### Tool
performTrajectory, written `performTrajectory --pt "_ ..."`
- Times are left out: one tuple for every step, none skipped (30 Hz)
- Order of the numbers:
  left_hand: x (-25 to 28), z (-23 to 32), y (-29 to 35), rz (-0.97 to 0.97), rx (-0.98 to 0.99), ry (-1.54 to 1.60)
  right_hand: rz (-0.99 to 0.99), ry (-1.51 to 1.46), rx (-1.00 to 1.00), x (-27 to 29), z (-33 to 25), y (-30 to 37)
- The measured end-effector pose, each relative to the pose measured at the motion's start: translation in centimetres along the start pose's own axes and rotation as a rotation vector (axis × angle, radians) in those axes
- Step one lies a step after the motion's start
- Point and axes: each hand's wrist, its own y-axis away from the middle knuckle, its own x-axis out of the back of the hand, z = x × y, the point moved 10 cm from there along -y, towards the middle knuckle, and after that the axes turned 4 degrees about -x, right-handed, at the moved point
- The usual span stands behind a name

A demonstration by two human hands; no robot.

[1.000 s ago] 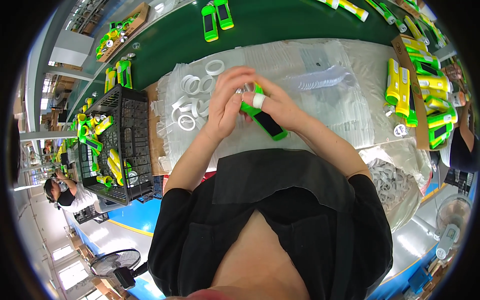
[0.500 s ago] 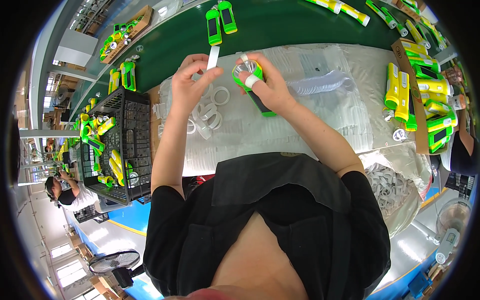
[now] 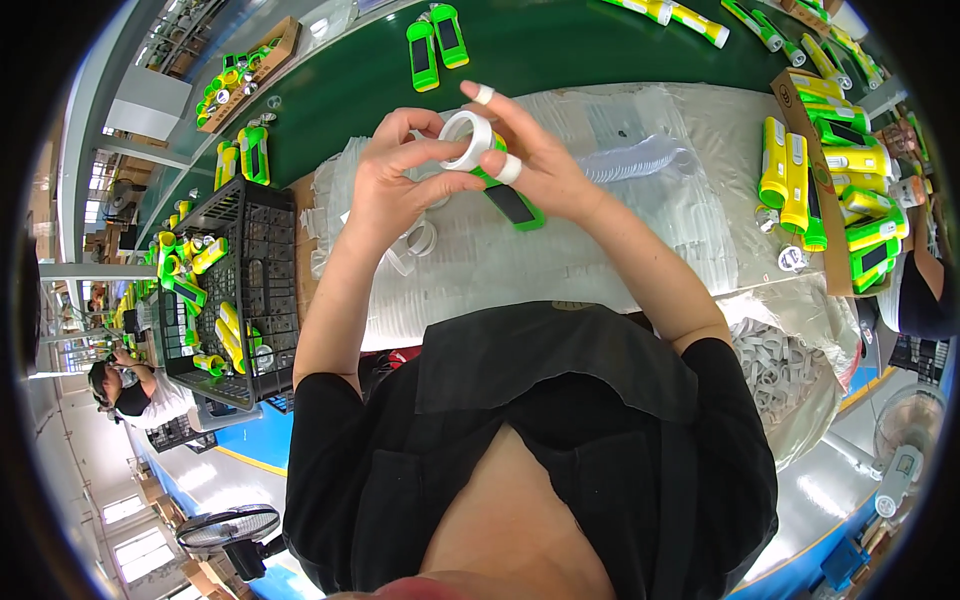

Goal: Assembling flashlights by attaching heads and components on a factory production line.

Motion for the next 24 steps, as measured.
performTrajectory --pt "-0.3 0.0 0.0 -0.017 0.008 0.009 0.032 0.128 0.038 0.7 -0.9 -0.2" --pt "-0.4 0.2 -0.1 -0.017 0.005 0.013 -0.010 0.352 0.101 1.2 -2.4 -0.3" --pt "-0.6 0.7 -0.2 -0.028 -0.025 -0.011 -0.053 0.577 0.163 1.7 -3.7 -0.2" --pt "-1.0 1.2 -0.4 -0.040 -0.057 -0.033 -0.036 0.645 0.183 2.6 -4.5 -0.3" --pt "-1.5 1.6 -0.6 -0.039 -0.062 -0.026 -0.033 0.653 0.181 3.4 -5.5 -0.7" --pt "-2.4 2.0 -0.9 -0.062 -0.067 0.010 -0.170 0.735 0.144 2.9 -6.1 -1.0" --pt "-3.1 2.3 -0.9 -0.084 -0.066 0.040 -0.314 0.808 0.107 2.0 -6.2 -1.1" --pt "-3.9 1.7 -0.8 -0.123 -0.010 0.027 -0.305 0.808 0.110 1.6 -7.0 -1.5" --pt "-4.3 1.6 -0.6 -0.124 -0.010 0.030 -0.304 0.809 0.107 1.2 -8.1 -2.2" --pt "-4.6 0.7 -0.4 -0.117 0.058 0.066 -0.463 0.926 0.018 0.0 -7.6 -2.6" --pt "-4.9 0.1 -0.3 -0.115 0.119 0.106 -0.616 1.045 -0.076 -0.7 -6.7 -2.4" --pt "-5.2 0.3 -0.3 -0.118 0.115 0.112 -0.612 1.049 -0.081 -0.8 -6.9 -2.8" --pt "-5.1 0.6 -0.5 -0.092 0.088 0.099 -0.661 1.085 -0.117 -0.9 -6.6 -2.8" --pt "-5.0 0.9 -0.6 -0.067 0.063 0.086 -0.711 1.119 -0.152 -1.0 -6.2 -2.7" --pt "-5.1 1.0 -0.6 -0.068 0.059 0.089 -0.708 1.123 -0.155 -1.1 -6.3 -2.8" --pt "-5.0 1.0 -0.6 -0.057 0.043 0.099 -0.711 1.145 -0.171 -1.1 -6.2 -2.9" --pt "-5.0 1.0 -0.7 -0.046 0.027 0.109 -0.715 1.167 -0.188 -1.0 -6.0 -2.9" --pt "-5.1 0.9 -0.8 -0.047 0.025 0.111 -0.713 1.169 -0.190 -0.8 -5.7 -2.8" --pt "-5.1 1.2 -0.7 -0.027 0.001 0.098 -0.664 1.147 -0.178 -0.5 -5.6 -3.0" --pt "-5.0 1.4 -0.7 -0.007 -0.023 0.086 -0.613 1.125 -0.166 -0.2 -5.8 -3.1" --pt "-5.3 1.2 -0.7 -0.008 -0.022 0.090 -0.613 1.126 -0.170 -0.3 -5.6 -2.9" --pt "-5.4 0.9 -0.8 0.002 -0.011 0.047 -0.505 1.241 -0.271 0.5 -5.3 -3.3" --pt "-5.4 0.7 -0.9 0.012 0.000 0.003 -0.392 1.351 -0.372 1.5 -5.1 -3.5" --pt "-5.4 0.7 -0.9 0.011 -0.001 0.008 -0.391 1.353 -0.376 1.0 -5.2 -3.4"
